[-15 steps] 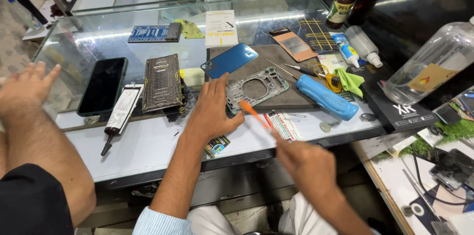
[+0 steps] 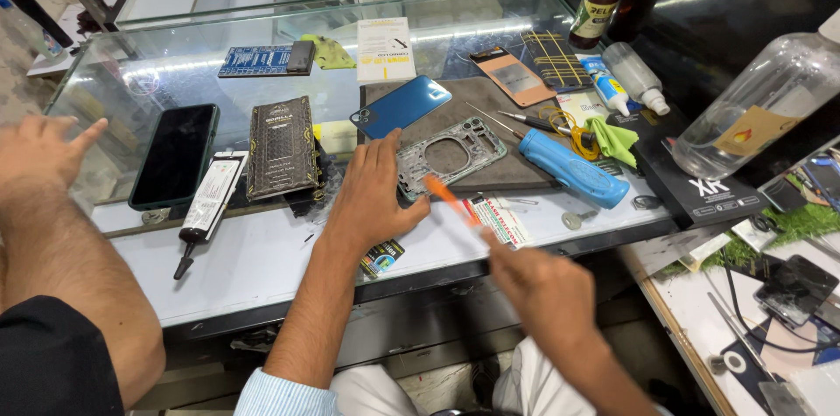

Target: The person cleans the interior of a disassembled phone frame using a small brush, then attaches a mint-green back cover to the frame and presses the edges to secure it. The person handles the phone frame and back cover throughout the process.

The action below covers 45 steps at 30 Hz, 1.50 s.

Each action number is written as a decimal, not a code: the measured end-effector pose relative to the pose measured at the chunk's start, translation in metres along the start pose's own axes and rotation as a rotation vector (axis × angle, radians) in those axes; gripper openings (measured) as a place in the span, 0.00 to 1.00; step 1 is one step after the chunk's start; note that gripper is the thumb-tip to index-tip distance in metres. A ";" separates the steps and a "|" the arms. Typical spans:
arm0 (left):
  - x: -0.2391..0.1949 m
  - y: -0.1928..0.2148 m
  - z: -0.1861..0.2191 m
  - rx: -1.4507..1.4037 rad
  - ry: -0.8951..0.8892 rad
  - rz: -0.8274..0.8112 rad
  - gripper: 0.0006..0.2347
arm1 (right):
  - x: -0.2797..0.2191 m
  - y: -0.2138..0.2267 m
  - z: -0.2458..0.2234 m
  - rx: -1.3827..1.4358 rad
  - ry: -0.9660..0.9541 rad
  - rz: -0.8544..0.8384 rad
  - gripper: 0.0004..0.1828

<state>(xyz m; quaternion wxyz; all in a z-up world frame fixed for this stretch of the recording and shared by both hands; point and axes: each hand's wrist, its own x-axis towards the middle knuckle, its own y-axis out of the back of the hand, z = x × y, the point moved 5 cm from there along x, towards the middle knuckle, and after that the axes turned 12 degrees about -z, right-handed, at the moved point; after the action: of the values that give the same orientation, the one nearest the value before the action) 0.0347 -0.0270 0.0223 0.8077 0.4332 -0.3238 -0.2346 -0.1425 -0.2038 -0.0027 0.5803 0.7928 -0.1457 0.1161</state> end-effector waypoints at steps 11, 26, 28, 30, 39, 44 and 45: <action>-0.001 0.010 0.007 -0.021 0.008 0.048 0.42 | 0.001 -0.001 -0.020 -0.113 0.036 -0.014 0.19; -0.002 0.009 0.009 0.012 -0.065 0.127 0.43 | 0.003 0.005 -0.006 -0.103 -0.038 -0.069 0.24; -0.001 0.006 0.006 0.004 -0.033 0.101 0.43 | 0.005 0.011 0.014 -0.042 -0.108 -0.049 0.20; 0.002 0.002 0.003 0.007 0.034 0.042 0.43 | 0.013 0.023 0.029 -0.008 -0.125 -0.007 0.18; 0.004 -0.001 0.000 0.023 0.052 0.018 0.42 | -0.002 0.004 -0.021 -0.033 0.070 -0.018 0.20; 0.005 0.002 0.002 0.086 0.000 0.056 0.43 | 0.012 0.015 0.051 -0.073 -0.210 -0.101 0.17; 0.004 0.002 0.004 0.105 -0.020 0.083 0.44 | 0.015 0.022 0.055 -0.104 -0.190 -0.065 0.17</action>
<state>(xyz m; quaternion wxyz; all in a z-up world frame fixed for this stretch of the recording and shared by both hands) 0.0352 -0.0308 0.0269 0.7897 0.4586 -0.3616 -0.1879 -0.1357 -0.2639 0.0053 0.6079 0.7732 -0.1803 0.0140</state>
